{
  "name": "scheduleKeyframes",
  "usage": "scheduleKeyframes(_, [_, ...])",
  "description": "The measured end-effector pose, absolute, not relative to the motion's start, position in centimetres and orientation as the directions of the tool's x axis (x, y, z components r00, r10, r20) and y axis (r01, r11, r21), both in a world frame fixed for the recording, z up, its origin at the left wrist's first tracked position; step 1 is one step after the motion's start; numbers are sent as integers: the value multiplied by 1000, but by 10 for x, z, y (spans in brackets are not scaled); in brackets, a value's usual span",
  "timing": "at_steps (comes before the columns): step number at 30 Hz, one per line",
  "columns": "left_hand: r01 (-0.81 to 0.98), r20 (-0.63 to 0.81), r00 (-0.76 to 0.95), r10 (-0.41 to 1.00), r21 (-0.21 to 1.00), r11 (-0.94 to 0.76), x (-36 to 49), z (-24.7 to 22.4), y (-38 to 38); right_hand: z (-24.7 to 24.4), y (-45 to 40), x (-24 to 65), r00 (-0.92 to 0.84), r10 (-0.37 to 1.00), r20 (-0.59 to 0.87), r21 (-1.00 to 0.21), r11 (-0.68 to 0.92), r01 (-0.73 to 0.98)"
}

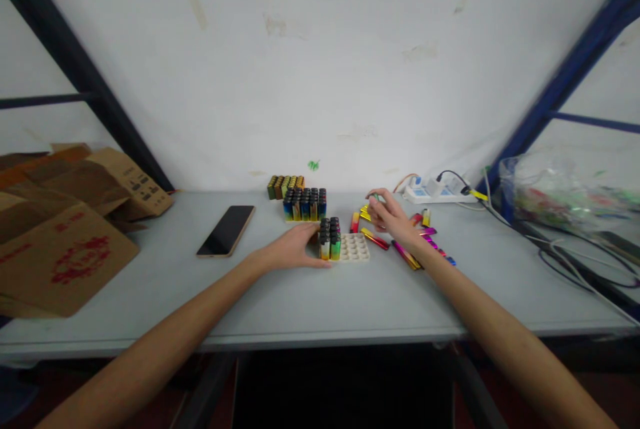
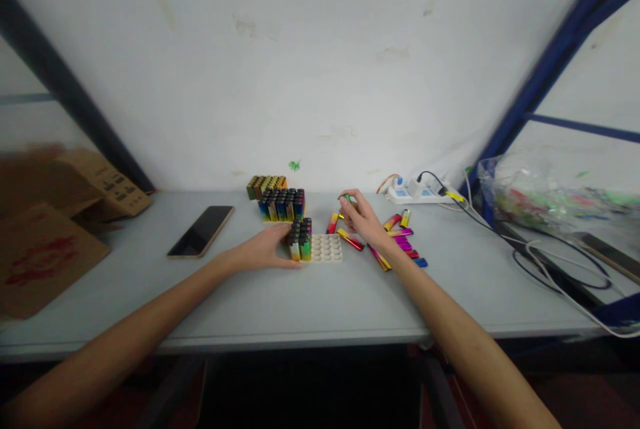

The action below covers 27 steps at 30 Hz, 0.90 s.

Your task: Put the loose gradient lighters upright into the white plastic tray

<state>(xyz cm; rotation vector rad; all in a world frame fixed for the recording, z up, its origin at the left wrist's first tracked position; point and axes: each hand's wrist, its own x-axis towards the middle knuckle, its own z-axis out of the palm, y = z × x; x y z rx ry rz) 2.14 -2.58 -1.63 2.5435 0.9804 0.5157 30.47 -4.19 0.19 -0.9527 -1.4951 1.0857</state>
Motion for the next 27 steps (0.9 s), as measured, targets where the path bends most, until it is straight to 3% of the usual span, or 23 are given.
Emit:
scheduleKeyframes(6, [561,208,696,687,440,-701,22,-14,-27,-2,-42,303,-57,918,392,-843,383,377])
scheduleKeyframes(11, [546,222,698,681,450,-707,21,-15,-27,-6,-40,299,-26,915,403,-753,348,558])
scheduleKeyframes(22, [553,211,700,682,444,-705,21,-16,-27,-10,-39,296,-49,914,402,-724,350,594])
scheduleKeyframes(27, [570,199,691,695,441,-693,21,-17,-27,-14,-35,296,-201,893,401,-762,448,468])
